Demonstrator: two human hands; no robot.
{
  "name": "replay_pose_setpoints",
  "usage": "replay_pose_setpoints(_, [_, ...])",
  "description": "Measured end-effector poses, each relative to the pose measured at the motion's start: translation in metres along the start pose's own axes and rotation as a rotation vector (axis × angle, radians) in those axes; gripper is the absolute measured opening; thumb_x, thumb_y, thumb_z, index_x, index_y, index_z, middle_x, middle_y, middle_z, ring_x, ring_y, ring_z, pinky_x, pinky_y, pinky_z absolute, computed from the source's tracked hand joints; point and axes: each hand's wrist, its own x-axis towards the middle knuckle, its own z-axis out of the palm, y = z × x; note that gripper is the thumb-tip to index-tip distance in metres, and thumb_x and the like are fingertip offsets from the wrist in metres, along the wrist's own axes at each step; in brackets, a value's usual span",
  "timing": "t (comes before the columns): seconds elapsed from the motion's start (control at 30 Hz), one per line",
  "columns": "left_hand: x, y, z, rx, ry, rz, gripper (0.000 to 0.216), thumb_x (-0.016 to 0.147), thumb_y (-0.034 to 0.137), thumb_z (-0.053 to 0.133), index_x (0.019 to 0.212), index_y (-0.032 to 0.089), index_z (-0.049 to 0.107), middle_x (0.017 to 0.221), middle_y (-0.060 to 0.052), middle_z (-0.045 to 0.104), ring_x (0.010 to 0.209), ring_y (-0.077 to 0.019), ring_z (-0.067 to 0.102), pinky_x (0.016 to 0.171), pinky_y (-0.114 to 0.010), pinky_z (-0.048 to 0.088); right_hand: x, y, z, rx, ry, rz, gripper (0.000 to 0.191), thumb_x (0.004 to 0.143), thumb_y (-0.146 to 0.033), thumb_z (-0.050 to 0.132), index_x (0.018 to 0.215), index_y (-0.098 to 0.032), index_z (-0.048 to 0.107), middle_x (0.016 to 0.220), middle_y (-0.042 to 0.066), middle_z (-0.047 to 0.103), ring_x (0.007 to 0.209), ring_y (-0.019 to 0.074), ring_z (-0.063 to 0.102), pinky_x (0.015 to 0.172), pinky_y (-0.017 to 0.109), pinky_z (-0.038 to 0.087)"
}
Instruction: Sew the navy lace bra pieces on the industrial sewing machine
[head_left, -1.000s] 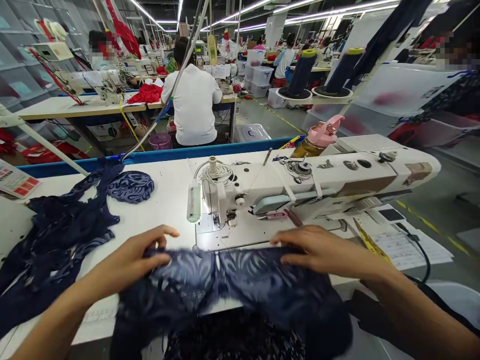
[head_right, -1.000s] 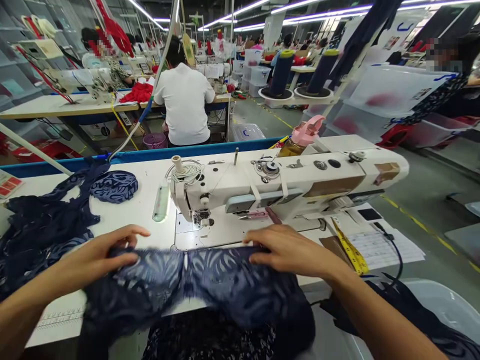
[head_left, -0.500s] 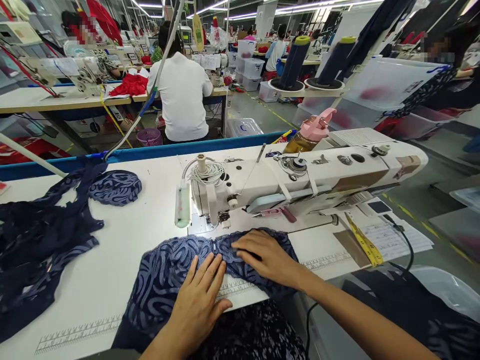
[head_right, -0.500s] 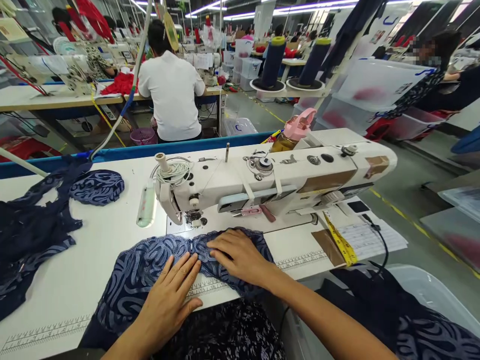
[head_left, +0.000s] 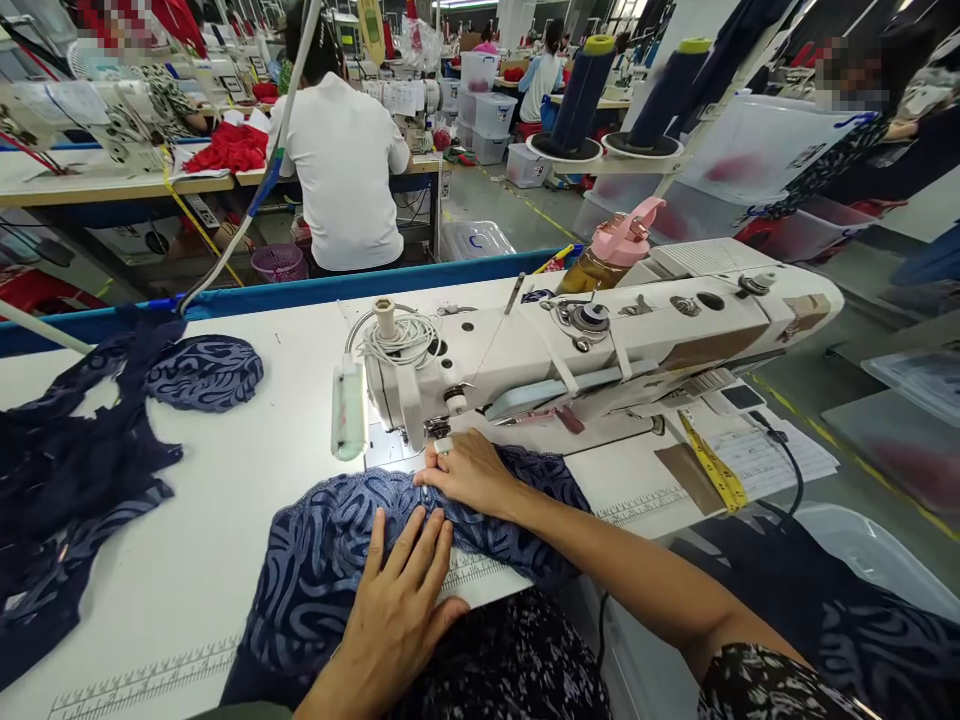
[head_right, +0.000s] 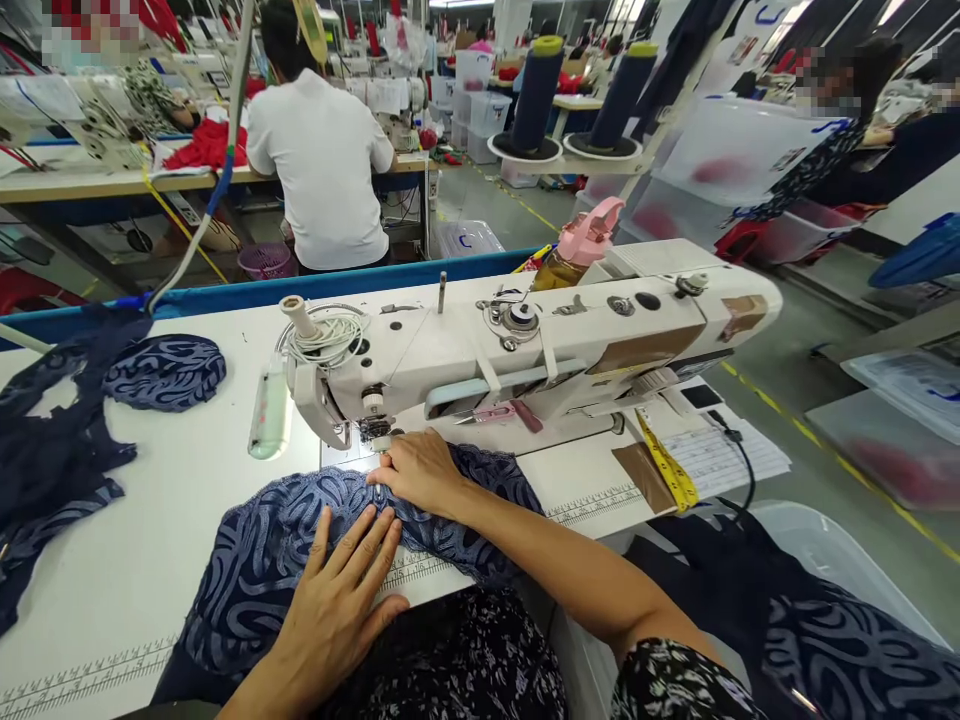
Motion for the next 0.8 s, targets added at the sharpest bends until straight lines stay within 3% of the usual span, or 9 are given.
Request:
replay_pose_setpoints(0.23, [0.003, -0.001, -0.002, -0.007, 0.005, 0.009, 0.052, 0.097, 0.049, 0.047, 0.135, 0.015, 0.055, 0.138, -0.008, 0.059, 0.129, -0.0273, 0.052, 0.122, -0.055, 0.0, 0.006, 0.001, -0.005, -0.013, -0.053, 0.015, 0.029, 0.087, -0.045, 0.071, 0.074, -0.02, 0.065, 0.069, -0.002, 0.067, 0.073, 0.0169, 0.06, 0.067, 0.028, 0.029])
replay_pose_setpoints(0.4, [0.004, 0.0, -0.003, 0.0, 0.004, -0.007, 0.051, 0.097, 0.048, 0.045, 0.135, 0.015, 0.055, 0.139, -0.007, 0.059, 0.129, -0.0273, 0.052, 0.122, -0.055, -0.002, 0.005, 0.004, -0.011, 0.009, -0.06, -0.028, 0.035, 0.098, -0.044, 0.055, 0.075, -0.019, 0.063, 0.068, -0.002, 0.065, 0.067, 0.0142, 0.059, 0.063, 0.026, 0.029])
replay_pose_setpoints(0.57, [0.003, 0.0, -0.002, 0.021, -0.023, -0.004, 0.052, 0.093, 0.048, 0.052, 0.135, 0.016, 0.056, 0.142, -0.005, 0.056, 0.133, -0.0334, 0.046, 0.121, -0.058, -0.003, 0.003, 0.001, -0.007, -0.004, -0.026, -0.076, 0.029, 0.089, -0.043, 0.069, 0.076, -0.018, 0.063, 0.073, 0.0, 0.066, 0.074, 0.0175, 0.059, 0.071, 0.028, 0.031])
replay_pose_setpoints(0.67, [0.002, -0.003, -0.003, -0.001, -0.032, -0.024, 0.053, 0.092, 0.047, 0.055, 0.137, 0.019, 0.054, 0.141, -0.005, 0.057, 0.133, -0.0338, 0.046, 0.119, -0.062, -0.003, -0.005, 0.006, -0.004, -0.004, -0.002, -0.147, 0.02, 0.093, -0.038, 0.066, 0.087, -0.019, 0.065, 0.08, 0.001, 0.066, 0.081, 0.0179, 0.059, 0.075, 0.029, 0.034])
replay_pose_setpoints(0.73, [0.002, -0.008, -0.005, -0.04, -0.053, -0.031, 0.049, 0.093, 0.044, 0.054, 0.137, 0.022, 0.053, 0.141, -0.005, 0.057, 0.134, -0.0321, 0.046, 0.119, -0.064, 0.008, -0.013, 0.012, -0.004, -0.017, 0.008, -0.269, 0.011, 0.097, -0.03, 0.06, 0.099, -0.021, 0.066, 0.09, 0.002, 0.065, 0.086, 0.017, 0.057, 0.079, 0.029, 0.035])
replay_pose_setpoints(0.8, [0.003, -0.015, -0.007, -0.091, -0.073, -0.022, 0.044, 0.095, 0.036, 0.053, 0.136, 0.021, 0.053, 0.141, -0.01, 0.056, 0.133, -0.0297, 0.048, 0.116, -0.059, 0.028, -0.02, 0.018, -0.003, -0.083, 0.034, -0.433, 0.015, 0.098, -0.019, 0.053, 0.105, -0.022, 0.065, 0.096, 0.003, 0.064, 0.086, 0.0166, 0.054, 0.08, 0.029, 0.035])
